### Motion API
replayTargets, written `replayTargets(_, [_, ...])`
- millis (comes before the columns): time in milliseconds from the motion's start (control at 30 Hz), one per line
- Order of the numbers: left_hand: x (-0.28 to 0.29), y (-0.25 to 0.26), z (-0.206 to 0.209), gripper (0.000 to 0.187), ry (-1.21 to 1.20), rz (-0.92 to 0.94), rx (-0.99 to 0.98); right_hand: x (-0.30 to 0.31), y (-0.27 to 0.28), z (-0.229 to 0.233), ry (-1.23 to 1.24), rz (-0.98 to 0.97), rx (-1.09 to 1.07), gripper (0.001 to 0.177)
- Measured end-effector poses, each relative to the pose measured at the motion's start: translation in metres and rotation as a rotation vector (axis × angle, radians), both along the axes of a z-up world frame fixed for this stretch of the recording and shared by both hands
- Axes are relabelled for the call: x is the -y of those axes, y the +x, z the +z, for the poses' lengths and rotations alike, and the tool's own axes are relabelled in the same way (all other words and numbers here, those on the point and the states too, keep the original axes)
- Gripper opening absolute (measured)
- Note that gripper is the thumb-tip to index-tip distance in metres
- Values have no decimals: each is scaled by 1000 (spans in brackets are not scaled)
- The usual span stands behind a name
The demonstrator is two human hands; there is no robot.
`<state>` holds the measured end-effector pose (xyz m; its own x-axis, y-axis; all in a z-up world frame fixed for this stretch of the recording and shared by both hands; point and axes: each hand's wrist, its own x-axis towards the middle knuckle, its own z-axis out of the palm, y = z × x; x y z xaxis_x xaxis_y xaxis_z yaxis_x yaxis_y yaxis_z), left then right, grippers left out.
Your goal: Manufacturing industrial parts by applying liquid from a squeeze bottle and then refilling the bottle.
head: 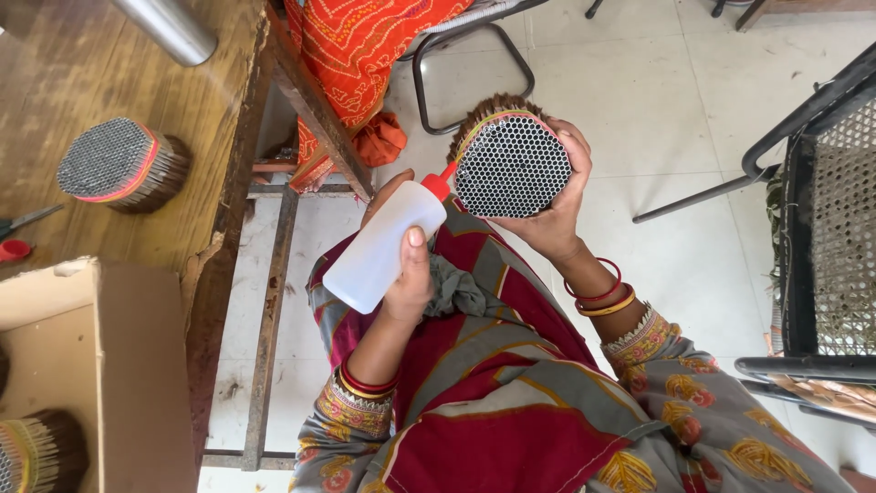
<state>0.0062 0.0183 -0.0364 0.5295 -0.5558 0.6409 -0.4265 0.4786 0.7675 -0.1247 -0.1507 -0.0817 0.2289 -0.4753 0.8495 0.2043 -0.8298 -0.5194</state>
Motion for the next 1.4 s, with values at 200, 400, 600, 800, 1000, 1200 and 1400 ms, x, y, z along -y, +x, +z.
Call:
replayTargets(200, [-4,-1,11,67,53,-39,14,-1,0,1,-4,7,-5,128])
replayTargets(400, [-6,-7,34,59,82,95,178,-1,-1,0,-9,2,-21,127])
replayTargets(600, [15,-3,15,45,-90,223,469,1,-1,-6,2,46,-24,123])
replayTargets(800, [16,-8,27,44,-159,185,515,0,-2,-5,-23,41,-50,126])
replayTargets(1000, [11,-6,35,32,-94,312,761,0,-2,-4,-73,2,-76,124])
replayTargets(1200, [9,-7,34,36,-21,314,714,0,-4,-6,-86,-20,-93,122])
replayTargets(1400, [4,-8,45,28,53,327,710,-1,-4,-12,-92,-15,-122,116])
